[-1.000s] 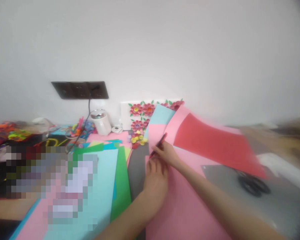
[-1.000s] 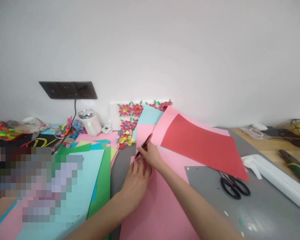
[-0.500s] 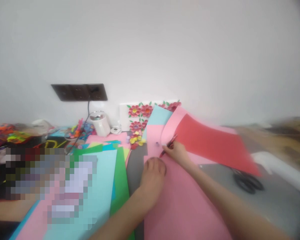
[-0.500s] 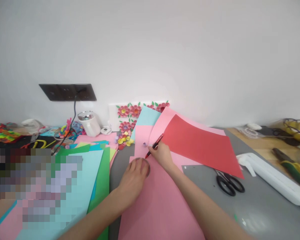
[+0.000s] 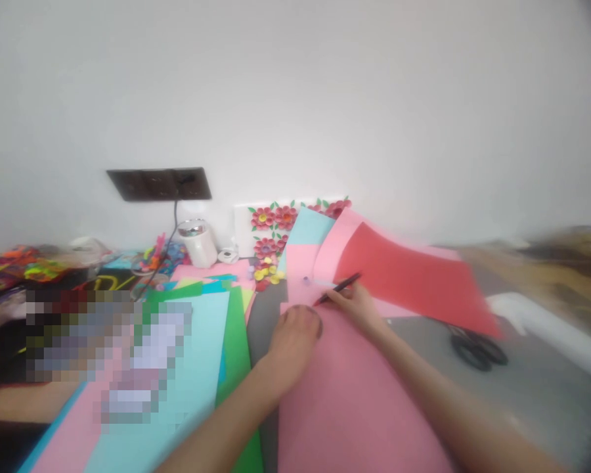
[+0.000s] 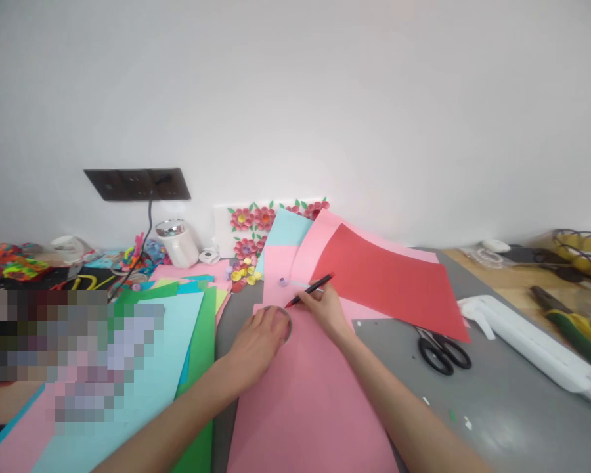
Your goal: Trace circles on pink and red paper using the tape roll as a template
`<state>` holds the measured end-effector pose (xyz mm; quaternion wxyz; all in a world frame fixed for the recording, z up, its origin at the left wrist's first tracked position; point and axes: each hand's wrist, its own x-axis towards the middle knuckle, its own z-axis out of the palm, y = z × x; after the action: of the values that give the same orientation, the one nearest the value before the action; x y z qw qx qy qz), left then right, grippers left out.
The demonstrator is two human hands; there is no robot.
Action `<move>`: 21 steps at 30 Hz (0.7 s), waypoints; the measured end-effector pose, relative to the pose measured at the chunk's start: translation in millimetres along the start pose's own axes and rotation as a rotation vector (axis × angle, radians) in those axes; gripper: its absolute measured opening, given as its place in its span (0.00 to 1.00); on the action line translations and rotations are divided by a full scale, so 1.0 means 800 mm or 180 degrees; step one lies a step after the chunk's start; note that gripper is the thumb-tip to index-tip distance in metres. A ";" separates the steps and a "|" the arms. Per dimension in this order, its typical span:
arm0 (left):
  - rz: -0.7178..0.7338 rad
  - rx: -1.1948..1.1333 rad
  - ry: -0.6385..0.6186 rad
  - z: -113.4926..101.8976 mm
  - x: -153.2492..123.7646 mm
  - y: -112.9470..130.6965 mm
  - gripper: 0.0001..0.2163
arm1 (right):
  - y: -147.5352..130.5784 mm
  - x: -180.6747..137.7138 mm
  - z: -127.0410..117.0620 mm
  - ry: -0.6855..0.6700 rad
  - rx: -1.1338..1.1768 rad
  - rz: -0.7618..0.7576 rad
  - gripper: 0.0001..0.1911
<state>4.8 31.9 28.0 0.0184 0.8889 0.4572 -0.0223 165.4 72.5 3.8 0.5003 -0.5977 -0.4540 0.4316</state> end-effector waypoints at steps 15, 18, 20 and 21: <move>-0.0018 -0.0296 -0.0197 -0.013 0.004 -0.006 0.12 | 0.018 -0.044 -0.007 0.0395 -0.0157 -0.0507 0.14; -0.0006 -0.0311 -0.0224 -0.013 0.007 -0.010 0.13 | 0.019 -0.061 -0.010 0.0248 -0.0412 -0.0704 0.08; -0.0003 -0.0306 -0.0260 -0.014 0.009 -0.011 0.13 | 0.019 -0.071 -0.012 0.0119 -0.0469 -0.0785 0.06; 0.0002 -0.0294 -0.0284 -0.015 0.009 -0.011 0.13 | 0.019 -0.075 -0.013 0.0097 -0.0459 -0.0799 0.06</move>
<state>1.9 43.6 39.8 0.0798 0.8854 0.4562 -0.0408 164.3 10.1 -6.4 0.5130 -0.5771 -0.5473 0.3228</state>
